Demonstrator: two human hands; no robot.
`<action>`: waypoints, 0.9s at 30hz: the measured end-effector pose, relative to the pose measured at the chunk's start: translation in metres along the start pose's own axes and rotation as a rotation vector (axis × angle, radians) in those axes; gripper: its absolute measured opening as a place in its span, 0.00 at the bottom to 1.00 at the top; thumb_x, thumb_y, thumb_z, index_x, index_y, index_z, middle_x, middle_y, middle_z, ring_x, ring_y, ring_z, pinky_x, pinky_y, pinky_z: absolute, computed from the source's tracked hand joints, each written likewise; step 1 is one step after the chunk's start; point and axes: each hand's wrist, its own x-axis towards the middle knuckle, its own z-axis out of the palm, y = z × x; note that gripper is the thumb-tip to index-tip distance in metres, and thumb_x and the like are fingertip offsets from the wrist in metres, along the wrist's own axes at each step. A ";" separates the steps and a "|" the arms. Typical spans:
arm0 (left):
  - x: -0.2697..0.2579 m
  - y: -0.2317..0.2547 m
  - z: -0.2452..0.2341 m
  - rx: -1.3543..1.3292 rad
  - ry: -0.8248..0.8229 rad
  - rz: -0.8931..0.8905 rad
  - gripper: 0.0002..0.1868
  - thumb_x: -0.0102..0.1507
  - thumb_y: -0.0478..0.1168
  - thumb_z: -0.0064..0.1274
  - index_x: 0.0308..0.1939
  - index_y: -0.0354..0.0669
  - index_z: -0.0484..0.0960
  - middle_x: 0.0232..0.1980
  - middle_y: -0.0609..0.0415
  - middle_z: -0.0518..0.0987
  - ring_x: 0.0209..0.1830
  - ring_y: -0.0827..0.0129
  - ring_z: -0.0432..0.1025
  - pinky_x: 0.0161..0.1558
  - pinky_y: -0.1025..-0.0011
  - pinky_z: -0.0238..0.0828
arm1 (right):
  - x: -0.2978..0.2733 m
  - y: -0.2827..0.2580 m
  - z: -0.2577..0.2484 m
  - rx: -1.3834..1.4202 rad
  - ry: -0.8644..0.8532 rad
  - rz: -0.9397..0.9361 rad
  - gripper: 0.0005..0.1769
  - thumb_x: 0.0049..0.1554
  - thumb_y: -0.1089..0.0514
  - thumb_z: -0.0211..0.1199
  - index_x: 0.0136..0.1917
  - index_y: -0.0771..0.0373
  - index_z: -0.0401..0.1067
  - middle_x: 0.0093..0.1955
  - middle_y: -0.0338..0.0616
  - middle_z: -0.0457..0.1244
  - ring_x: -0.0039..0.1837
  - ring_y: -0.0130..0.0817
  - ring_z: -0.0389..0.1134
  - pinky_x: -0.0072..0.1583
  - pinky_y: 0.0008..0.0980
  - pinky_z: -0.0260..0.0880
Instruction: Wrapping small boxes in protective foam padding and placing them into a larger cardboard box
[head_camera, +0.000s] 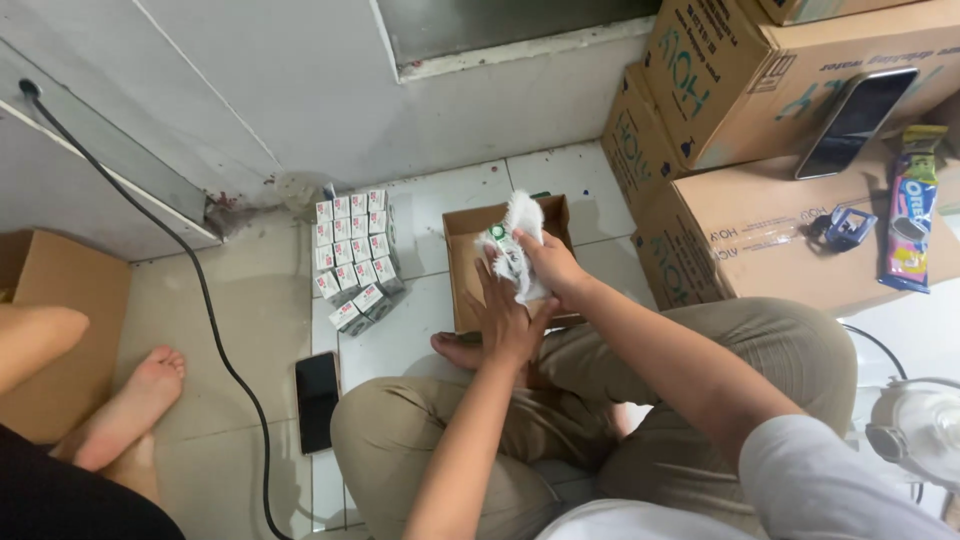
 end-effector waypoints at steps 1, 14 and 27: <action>-0.001 0.000 -0.003 -0.002 0.001 0.000 0.57 0.63 0.71 0.43 0.78 0.30 0.44 0.85 0.39 0.33 0.84 0.42 0.32 0.67 0.23 0.37 | -0.002 -0.002 -0.002 -0.002 0.001 0.000 0.31 0.62 0.36 0.62 0.68 0.59 0.71 0.53 0.54 0.70 0.54 0.43 0.73 0.52 0.49 0.77; -0.027 -0.007 -0.016 0.083 0.049 0.141 0.31 0.57 0.47 0.63 0.61 0.40 0.71 0.72 0.42 0.68 0.43 0.49 0.79 0.56 0.45 0.62 | 0.009 0.009 -0.014 0.282 0.029 0.081 0.29 0.62 0.42 0.63 0.65 0.67 0.71 0.47 0.56 0.70 0.46 0.45 0.74 0.46 0.51 0.78; -0.020 -0.006 0.031 -0.370 -0.100 -0.481 0.37 0.49 0.63 0.65 0.59 0.66 0.70 0.61 0.66 0.78 0.57 0.63 0.77 0.57 0.52 0.67 | -0.010 -0.005 -0.017 0.343 0.030 0.020 0.24 0.62 0.44 0.64 0.62 0.65 0.72 0.45 0.50 0.69 0.46 0.38 0.73 0.48 0.45 0.78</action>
